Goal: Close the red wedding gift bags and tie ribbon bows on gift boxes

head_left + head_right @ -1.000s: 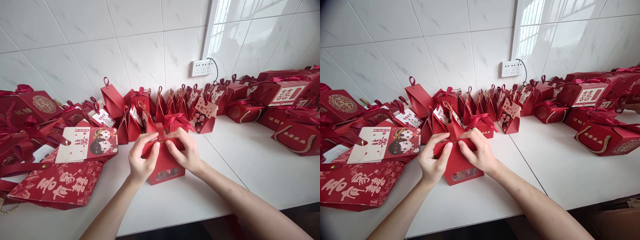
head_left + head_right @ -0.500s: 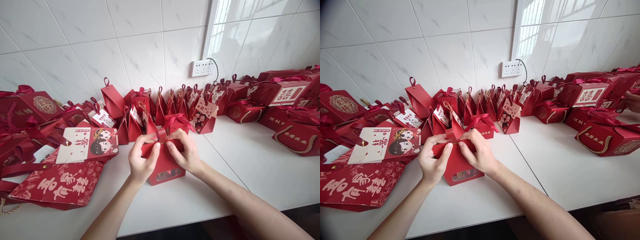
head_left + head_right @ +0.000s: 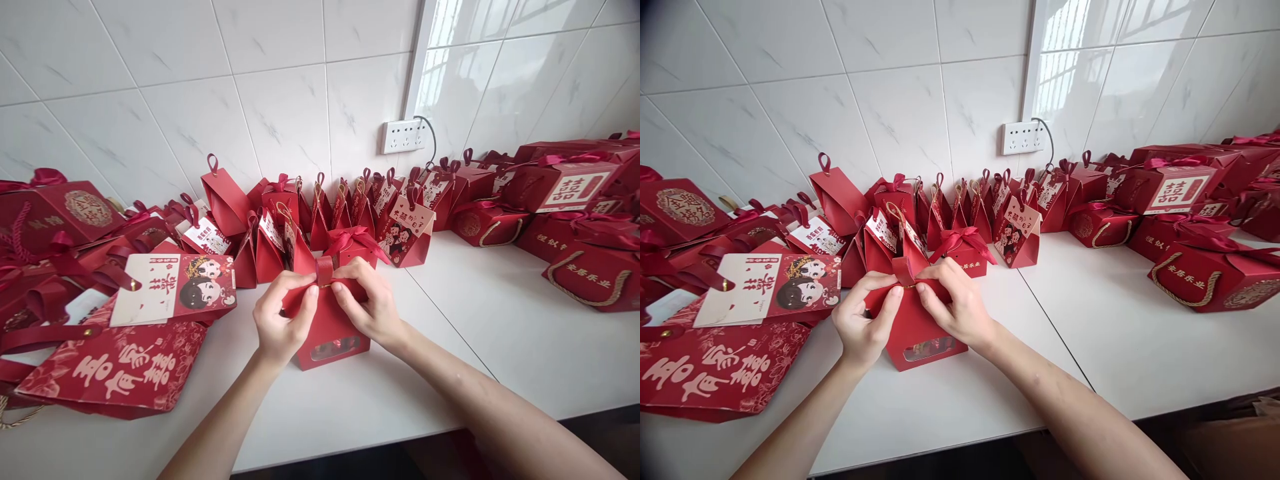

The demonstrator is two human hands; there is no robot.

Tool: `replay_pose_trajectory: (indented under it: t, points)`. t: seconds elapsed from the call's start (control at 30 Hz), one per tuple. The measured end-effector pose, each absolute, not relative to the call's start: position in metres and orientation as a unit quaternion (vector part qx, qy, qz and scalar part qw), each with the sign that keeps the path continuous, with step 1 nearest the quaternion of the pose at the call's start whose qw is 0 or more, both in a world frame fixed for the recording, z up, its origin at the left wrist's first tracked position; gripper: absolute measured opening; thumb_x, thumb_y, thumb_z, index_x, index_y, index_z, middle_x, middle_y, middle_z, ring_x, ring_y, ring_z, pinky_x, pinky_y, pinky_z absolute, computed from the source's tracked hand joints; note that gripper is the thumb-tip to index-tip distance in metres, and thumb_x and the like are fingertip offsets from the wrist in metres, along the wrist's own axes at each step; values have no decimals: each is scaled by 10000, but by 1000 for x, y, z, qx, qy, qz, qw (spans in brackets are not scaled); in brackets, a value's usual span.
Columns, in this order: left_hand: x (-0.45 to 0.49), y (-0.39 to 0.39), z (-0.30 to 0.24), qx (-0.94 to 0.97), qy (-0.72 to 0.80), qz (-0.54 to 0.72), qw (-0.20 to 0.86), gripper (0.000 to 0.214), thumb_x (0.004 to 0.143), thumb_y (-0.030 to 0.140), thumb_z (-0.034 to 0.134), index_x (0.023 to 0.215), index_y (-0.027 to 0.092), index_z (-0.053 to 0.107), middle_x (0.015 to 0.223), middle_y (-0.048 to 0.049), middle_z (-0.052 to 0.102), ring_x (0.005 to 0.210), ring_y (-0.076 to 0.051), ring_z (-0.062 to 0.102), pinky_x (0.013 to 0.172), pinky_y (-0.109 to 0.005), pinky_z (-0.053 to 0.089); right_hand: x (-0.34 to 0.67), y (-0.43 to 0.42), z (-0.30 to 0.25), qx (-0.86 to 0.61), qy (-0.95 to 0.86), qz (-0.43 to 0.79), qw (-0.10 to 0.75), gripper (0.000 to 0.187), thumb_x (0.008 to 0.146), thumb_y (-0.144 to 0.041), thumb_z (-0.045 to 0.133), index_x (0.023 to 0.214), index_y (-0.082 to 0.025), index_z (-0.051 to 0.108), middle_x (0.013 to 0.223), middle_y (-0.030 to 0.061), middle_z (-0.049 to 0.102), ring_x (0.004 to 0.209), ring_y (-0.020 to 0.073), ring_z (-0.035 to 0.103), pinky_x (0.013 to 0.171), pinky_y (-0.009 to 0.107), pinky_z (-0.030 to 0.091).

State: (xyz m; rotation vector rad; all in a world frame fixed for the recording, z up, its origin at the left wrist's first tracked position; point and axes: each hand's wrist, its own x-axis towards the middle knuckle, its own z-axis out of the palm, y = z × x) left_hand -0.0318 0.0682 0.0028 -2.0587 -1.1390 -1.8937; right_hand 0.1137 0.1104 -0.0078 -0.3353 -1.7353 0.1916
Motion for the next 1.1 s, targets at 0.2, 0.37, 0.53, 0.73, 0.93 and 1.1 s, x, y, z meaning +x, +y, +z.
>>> replay_pose_trajectory:
  t: [0.2,0.37,0.53,0.73,0.93,1.1]
  points:
    - [-32,67,5,-672,-388,-628,60,51,809,133,619,804,184,623,730,13,683,672,-102,657,593,-183,530,113,111,-7,-148,-758,85,630,130,907,-94,513,919,-223,521,779,7,580,684,146,531,606,281,455]
    - [-30,67,5,-653,-415,-632,46,20,796,176,636,804,186,621,728,12,696,670,-109,669,602,-184,541,114,110,-8,-152,-759,88,627,120,912,-106,512,910,-226,519,783,8,586,689,149,539,612,286,457]
    - [-31,67,5,-652,-423,-628,44,11,797,187,626,794,190,616,723,11,695,668,-114,669,605,-195,545,114,111,-7,-158,-760,92,624,110,914,-116,509,899,-224,520,779,7,589,689,151,550,606,286,456]
    - [-31,67,5,-655,-414,-630,45,21,796,175,625,791,194,616,721,16,692,671,-111,668,618,-191,550,114,111,-7,-155,-758,96,626,98,908,-127,512,891,-223,518,774,10,582,683,152,543,603,285,456]
    - [-30,67,5,-652,-422,-629,36,17,796,186,631,802,195,618,725,13,695,670,-120,674,613,-201,555,115,111,-7,-146,-759,99,627,97,885,-125,511,888,-222,518,767,16,570,668,160,531,585,295,452]
    - [-31,69,3,-664,-396,-633,42,58,807,152,622,841,196,604,749,17,674,702,-104,663,655,-186,552,114,110,-7,-147,-759,103,626,114,887,-106,504,889,-219,520,776,16,576,682,157,539,598,293,454]
